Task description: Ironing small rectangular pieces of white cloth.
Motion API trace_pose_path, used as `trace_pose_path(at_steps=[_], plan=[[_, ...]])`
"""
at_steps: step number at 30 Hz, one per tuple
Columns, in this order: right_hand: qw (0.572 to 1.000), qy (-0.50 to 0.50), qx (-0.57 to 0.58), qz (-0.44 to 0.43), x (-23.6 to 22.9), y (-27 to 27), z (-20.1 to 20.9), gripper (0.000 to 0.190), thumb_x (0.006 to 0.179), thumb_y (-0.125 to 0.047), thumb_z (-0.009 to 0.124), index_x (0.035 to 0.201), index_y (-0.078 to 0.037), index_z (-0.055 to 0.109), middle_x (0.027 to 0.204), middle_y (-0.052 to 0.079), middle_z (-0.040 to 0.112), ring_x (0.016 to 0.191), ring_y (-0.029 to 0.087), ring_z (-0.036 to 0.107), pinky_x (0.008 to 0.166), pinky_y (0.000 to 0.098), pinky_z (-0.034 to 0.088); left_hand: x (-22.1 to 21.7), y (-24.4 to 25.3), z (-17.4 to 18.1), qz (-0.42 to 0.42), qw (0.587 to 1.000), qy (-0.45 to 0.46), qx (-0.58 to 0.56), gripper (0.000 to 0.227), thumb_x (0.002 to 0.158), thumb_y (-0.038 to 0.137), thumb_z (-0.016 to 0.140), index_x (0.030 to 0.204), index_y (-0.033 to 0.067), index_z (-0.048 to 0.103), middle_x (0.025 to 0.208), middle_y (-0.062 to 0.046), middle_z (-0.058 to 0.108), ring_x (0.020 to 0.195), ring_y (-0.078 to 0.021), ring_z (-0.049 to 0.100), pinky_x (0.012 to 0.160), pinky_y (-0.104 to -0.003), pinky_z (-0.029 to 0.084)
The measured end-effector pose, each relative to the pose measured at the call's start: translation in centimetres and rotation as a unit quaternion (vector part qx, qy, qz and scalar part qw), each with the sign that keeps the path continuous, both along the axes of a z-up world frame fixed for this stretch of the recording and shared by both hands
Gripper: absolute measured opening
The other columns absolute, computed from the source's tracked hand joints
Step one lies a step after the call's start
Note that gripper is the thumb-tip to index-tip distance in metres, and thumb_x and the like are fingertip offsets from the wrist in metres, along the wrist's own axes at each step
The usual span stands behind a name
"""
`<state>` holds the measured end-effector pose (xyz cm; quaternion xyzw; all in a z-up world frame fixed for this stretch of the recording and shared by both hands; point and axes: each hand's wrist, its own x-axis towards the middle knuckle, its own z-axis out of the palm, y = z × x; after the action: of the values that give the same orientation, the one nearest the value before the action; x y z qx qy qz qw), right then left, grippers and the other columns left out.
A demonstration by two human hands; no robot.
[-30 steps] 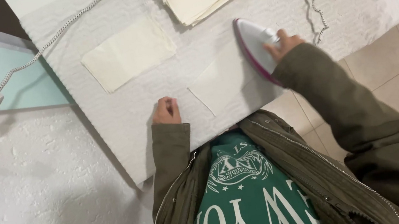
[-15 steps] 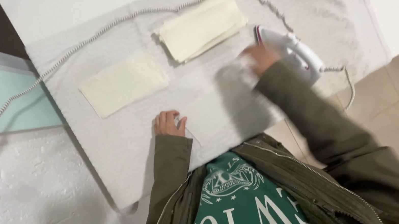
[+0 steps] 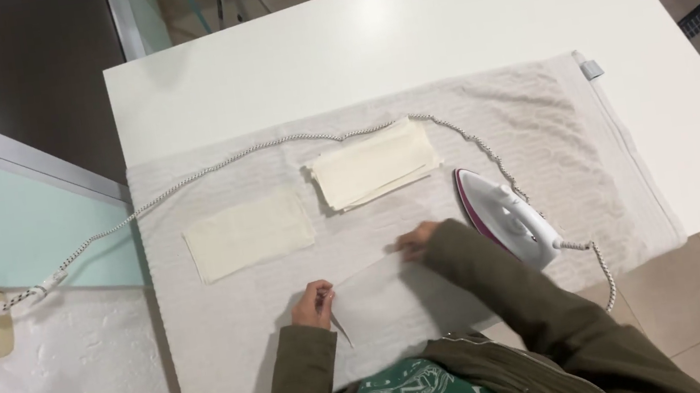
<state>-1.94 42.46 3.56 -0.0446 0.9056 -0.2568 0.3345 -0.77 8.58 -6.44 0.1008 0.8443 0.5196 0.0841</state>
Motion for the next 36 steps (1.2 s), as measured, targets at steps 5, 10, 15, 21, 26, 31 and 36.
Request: trace_pose_path(at_steps=[5,10,15,21,26,31,36], plan=[[0.993,-0.024,-0.075,-0.085,3.3,5.3,-1.2,0.024,0.095,-0.03,0.07,0.114,-0.015,0.074,0.095,0.008,0.078,0.087,0.022,0.075,0.085,0.0374,0.06,-1.4,0.7,1.2,-0.026,0.999,-0.03,0.036,0.019,0.098,0.015,0.066,0.116,0.0096,0.065,0.089,-0.007,0.069,0.074,-0.0165,0.068,0.066,-0.035,0.058],[0.922,-0.131,-0.206,-0.301,4.4,4.8,-0.5,0.02,0.096,-0.021,0.069,0.102,-0.004,0.075,0.079,0.012,0.077,0.07,0.023,0.076,0.067,0.0415,0.064,-3.6,2.0,7.2,-0.009,0.955,-0.254,0.151,0.023,0.096,0.012,0.058,0.119,0.0107,0.06,0.085,-0.003,0.061,0.052,-0.0143,0.063,0.041,-0.032,0.053],[0.96,0.187,-0.01,-0.209,3.6,3.1,-2.3,0.015,0.093,-0.017,0.074,0.105,-0.009,0.076,0.092,0.014,0.076,0.083,0.028,0.075,0.076,0.0382,0.061,-5.2,1.7,2.4,-0.095,0.995,-0.031,0.015,0.018,0.094,0.007,0.07,0.112,0.0059,0.069,0.08,-0.008,0.065,0.071,-0.0201,0.067,0.067,-0.037,0.057],[0.946,0.266,0.035,-0.182,2.7,2.5,-3.4,0.017,0.087,-0.013,0.077,0.102,-0.007,0.074,0.1,0.013,0.071,0.092,0.033,0.069,0.082,0.0419,0.057,-6.6,3.4,9.0,-0.074,0.992,0.041,-0.088,0.008,0.096,0.006,0.07,0.104,0.0052,0.071,0.094,-0.012,0.07,0.089,-0.0301,0.065,0.076,-0.04,0.055],[0.947,0.231,-0.028,-0.224,2.7,2.8,-2.6,0.015,0.088,-0.011,0.075,0.103,-0.008,0.073,0.101,0.01,0.071,0.091,0.029,0.07,0.083,0.0391,0.058,-6.9,3.4,9.0,-0.084,0.992,0.056,-0.081,0.01,0.089,0.003,0.073,0.099,0.0043,0.07,0.098,-0.01,0.069,0.094,-0.0293,0.064,0.08,-0.038,0.056],[0.931,0.306,-0.008,-0.2,3.8,2.8,-3.5,0.01,0.091,-0.01,0.077,0.1,-0.007,0.075,0.101,0.009,0.072,0.094,0.03,0.069,0.081,0.0404,0.057,-7.2,2.7,7.7,-0.097,0.985,0.11,-0.089,0.008,0.087,0.0,0.075,0.093,0.0039,0.074,0.096,-0.008,0.071,0.094,-0.0298,0.063,0.082,-0.039,0.054],[0.907,0.381,0.001,-0.18,5.0,2.6,-3.3,0.011,0.092,-0.004,0.075,0.102,-0.007,0.075,0.105,0.007,0.072,0.1,0.027,0.067,0.085,0.0384,0.057,-6.9,2.3,8.2,-0.142,0.966,0.192,-0.096,0.014,0.085,-0.007,0.072,0.097,0.0002,0.073,0.099,-0.01,0.07,0.098,-0.0298,0.064,0.085,-0.039,0.055]])
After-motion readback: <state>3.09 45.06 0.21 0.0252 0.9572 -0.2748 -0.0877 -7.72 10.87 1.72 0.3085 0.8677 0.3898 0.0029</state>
